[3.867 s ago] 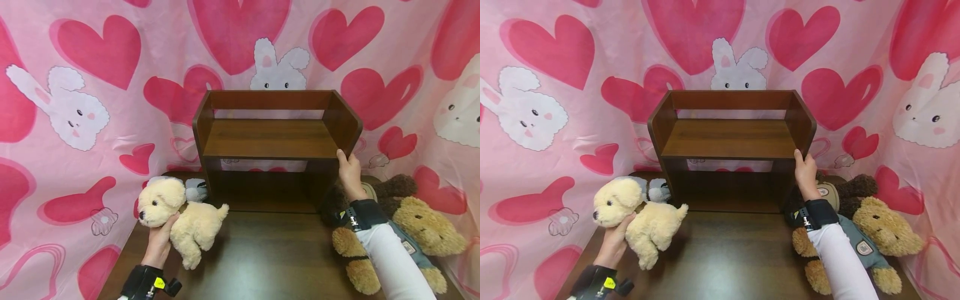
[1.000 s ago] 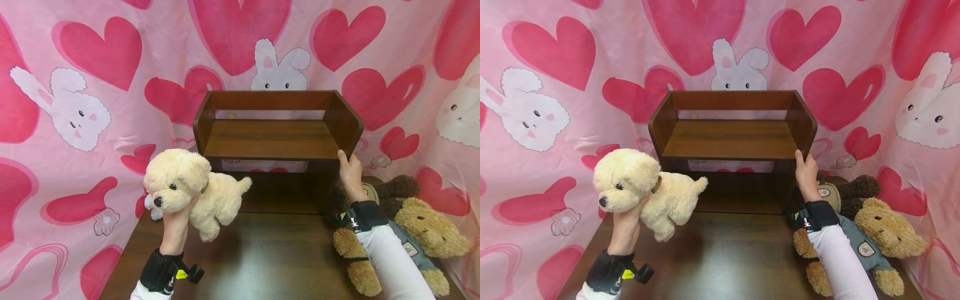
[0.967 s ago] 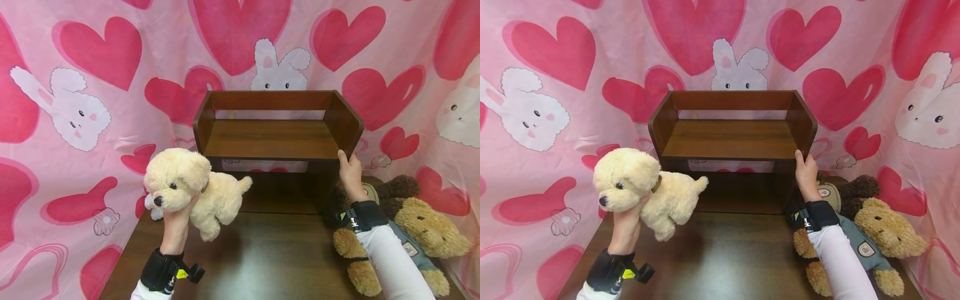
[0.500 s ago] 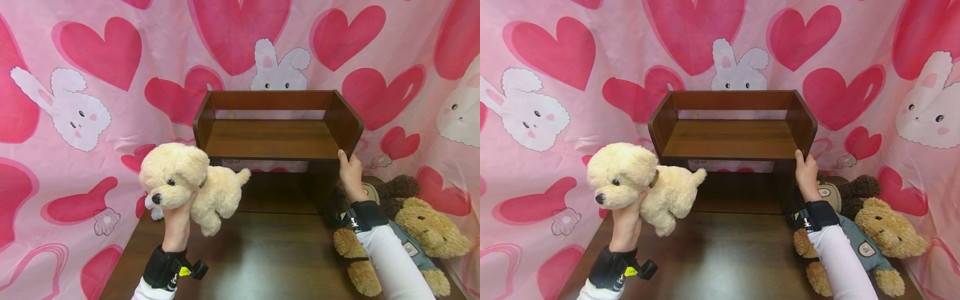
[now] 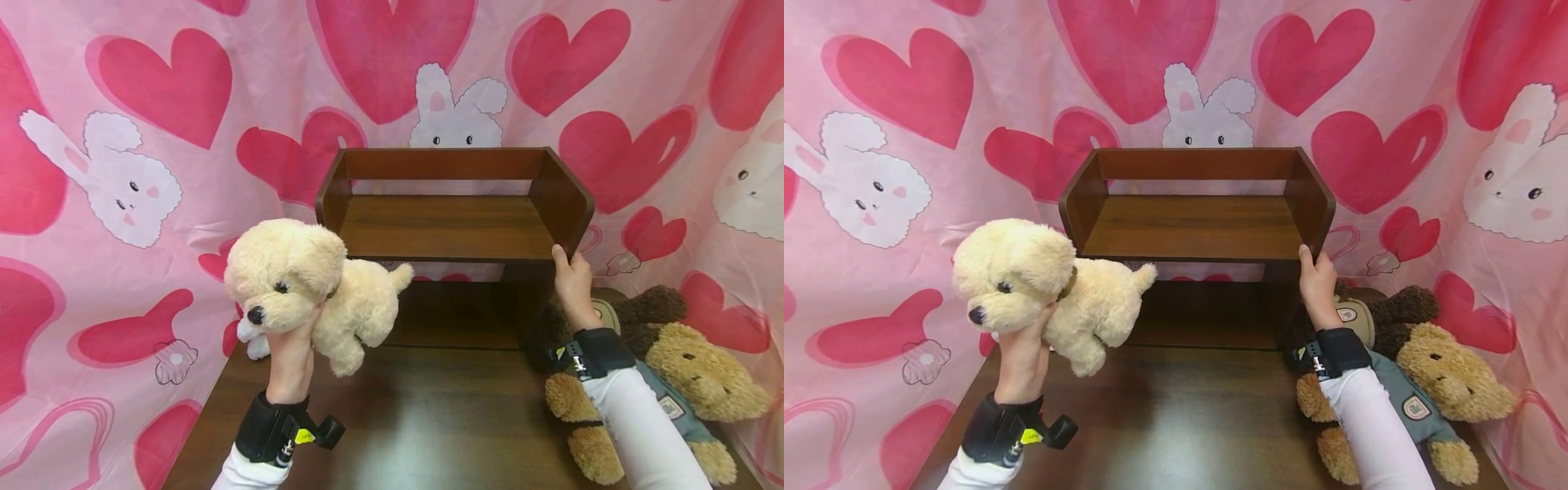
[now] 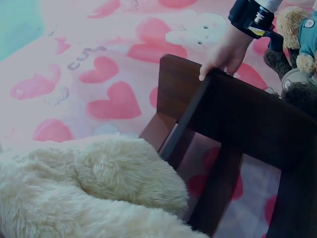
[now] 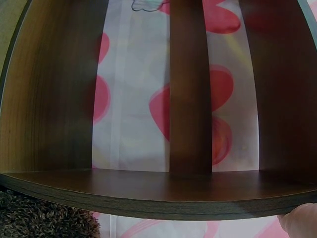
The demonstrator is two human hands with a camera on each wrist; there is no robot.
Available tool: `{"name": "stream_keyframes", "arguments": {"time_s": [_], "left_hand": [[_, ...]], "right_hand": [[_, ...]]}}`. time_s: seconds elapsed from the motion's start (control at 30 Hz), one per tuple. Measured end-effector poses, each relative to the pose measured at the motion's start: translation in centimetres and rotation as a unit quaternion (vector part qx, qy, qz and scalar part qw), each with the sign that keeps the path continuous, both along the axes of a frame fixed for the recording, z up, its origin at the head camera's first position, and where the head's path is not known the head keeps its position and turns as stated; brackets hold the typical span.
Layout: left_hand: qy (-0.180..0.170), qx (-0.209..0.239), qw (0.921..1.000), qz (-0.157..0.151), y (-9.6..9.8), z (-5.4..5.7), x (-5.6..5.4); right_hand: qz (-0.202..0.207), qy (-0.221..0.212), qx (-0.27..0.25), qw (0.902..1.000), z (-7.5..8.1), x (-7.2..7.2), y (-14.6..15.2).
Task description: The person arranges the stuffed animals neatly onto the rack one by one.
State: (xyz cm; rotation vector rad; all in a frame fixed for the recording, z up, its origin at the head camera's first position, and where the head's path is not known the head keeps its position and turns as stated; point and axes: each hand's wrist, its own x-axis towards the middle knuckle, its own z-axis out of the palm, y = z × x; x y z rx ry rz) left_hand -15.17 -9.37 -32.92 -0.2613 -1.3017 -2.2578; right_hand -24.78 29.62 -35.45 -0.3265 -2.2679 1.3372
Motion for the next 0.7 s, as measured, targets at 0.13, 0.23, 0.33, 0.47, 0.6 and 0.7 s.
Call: {"name": "stream_keyframes", "arguments": {"time_s": [0.13,0.23,0.33,0.47,0.6,0.7], "left_hand": [[0.014,0.006,0.9999,-0.005,0.2,0.5,0.0],[0.015,0.017,0.9997,-0.01,0.4,0.8,0.0],[0.007,0.022,0.9996,-0.016,0.6,1.1,0.0],[0.002,0.027,0.9995,-0.018,0.8,1.4,0.0],[-0.002,0.032,0.9993,-0.017,1.0,1.7,0.0],[0.009,0.033,0.9993,-0.017,1.1,1.9,-0.1]], "right_hand": [[0.001,-0.001,0.001,1.0,0.0,-0.1,0.0],[0.0,0.0,0.003,1.0,0.0,-0.1,0.1],[0.001,0.001,0.002,1.0,-0.1,-0.1,0.1],[0.009,0.003,0.001,1.0,-0.1,-0.2,0.2],[0.016,0.004,0.002,0.9999,-0.1,-0.2,0.2],[0.019,0.003,-0.001,0.9998,0.0,-0.2,0.2]]}}
